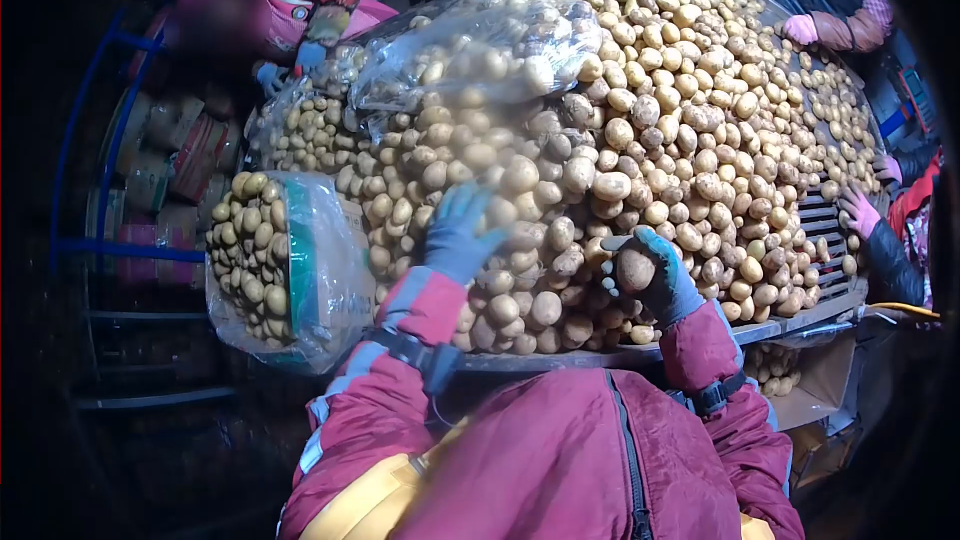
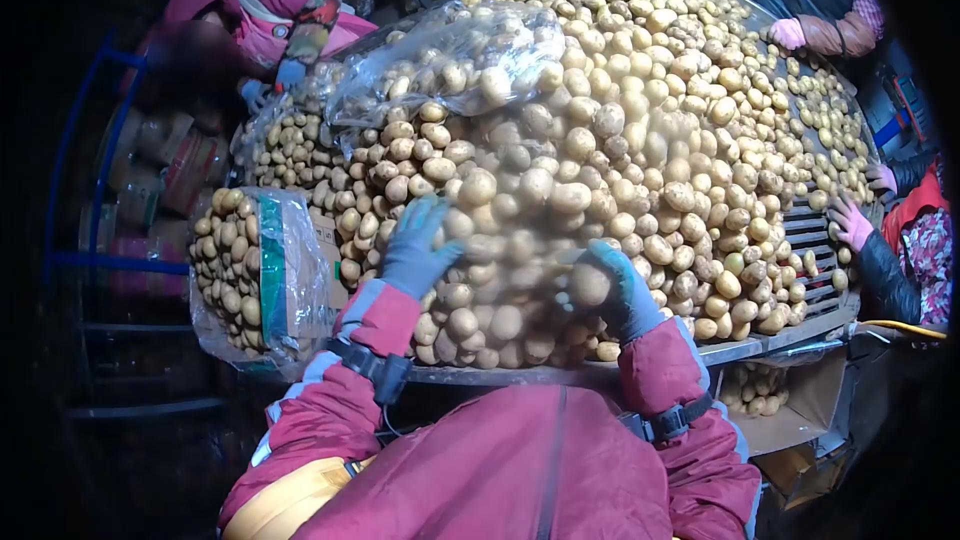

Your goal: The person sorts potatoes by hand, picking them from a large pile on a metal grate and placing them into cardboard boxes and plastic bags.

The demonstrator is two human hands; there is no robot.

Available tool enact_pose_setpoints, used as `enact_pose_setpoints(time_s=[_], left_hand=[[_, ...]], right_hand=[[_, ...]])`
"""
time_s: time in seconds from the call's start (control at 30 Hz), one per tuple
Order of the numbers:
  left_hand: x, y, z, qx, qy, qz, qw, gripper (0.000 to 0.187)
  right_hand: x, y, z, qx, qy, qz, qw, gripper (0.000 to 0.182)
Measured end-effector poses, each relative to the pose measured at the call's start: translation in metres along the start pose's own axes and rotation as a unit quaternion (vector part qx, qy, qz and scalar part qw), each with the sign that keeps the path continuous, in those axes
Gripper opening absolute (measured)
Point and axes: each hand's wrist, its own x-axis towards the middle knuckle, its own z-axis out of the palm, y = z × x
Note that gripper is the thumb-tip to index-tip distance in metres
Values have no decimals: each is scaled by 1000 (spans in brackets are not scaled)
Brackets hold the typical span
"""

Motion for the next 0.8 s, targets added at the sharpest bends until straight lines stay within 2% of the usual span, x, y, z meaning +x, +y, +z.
enact_pose_setpoints(time_s=[0.07, 0.1, 0.13, 0.17, 0.27, 0.33, 0.37, 0.4, 0.5, 0.57, 0.63, 0.67, 0.7, 0.73, 0.8], left_hand=[[-16, -26, 5, 87, -20, 0, 996, 80], [-19, -31, 8, 87, -5, -1, 996, 78], [-23, -34, 10, 87, 8, -4, 996, 76], [-27, -38, 11, 88, 22, -8, 996, 75], [-32, -66, 23, 34, 44, -51, 997, 69], [-29, -100, 24, -38, 116, -107, 987, 54], [-22, -93, 11, -29, 171, -116, 978, 45], [-20, -84, -7, -74, 171, -127, 974, 44], [-37, -38, -30, -125, 107, -137, 977, 46], [-66, 4, -29, -191, 64, -130, 971, 45], [-89, 34, -20, -228, -24, -56, 972, 62], [-107, 43, -3, -125, -42, 15, 991, 70], [-119, 55, 7, -75, -88, 25, 993, 74], [-125, 49, 26, -27, -44, 67, 996, 72], [-113, 34, 38, -14, -23, 74, 997, 69]], right_hand=[[-6, -2, -13, 23, -66, 26, 997, 57], [-10, -3, -17, 40, -56, 31, 997, 55], [-20, -2, -13, -64, 17, -39, 997, 53], [-23, 0, -19, -42, 10, -32, 999, 52], [-33, 2, -40, -28, -29, -27, 999, 49], [-43, 6, -48, -46, -22, -31, 998, 50], [-46, 10, -51, -53, -15, -36, 998, 51], [-51, 11, -51, -55, -17, -44, 997, 53], [-65, 11, -45, -55, -17, -34, 998, 54], [-71, 16, -44, -49, -20, -25, 998, 54], [-68, 23, -59, -56, -45, -11, 997, 52], [-64, 28, -68, -60, -60, -4, 996, 51], [-59, 32, -74, -67, -69, 1, 995, 47], [-56, 35, -74, -81, -88, -11, 993, 46], [-62, 36, -56, -70, -78, 2, 994, 44]])
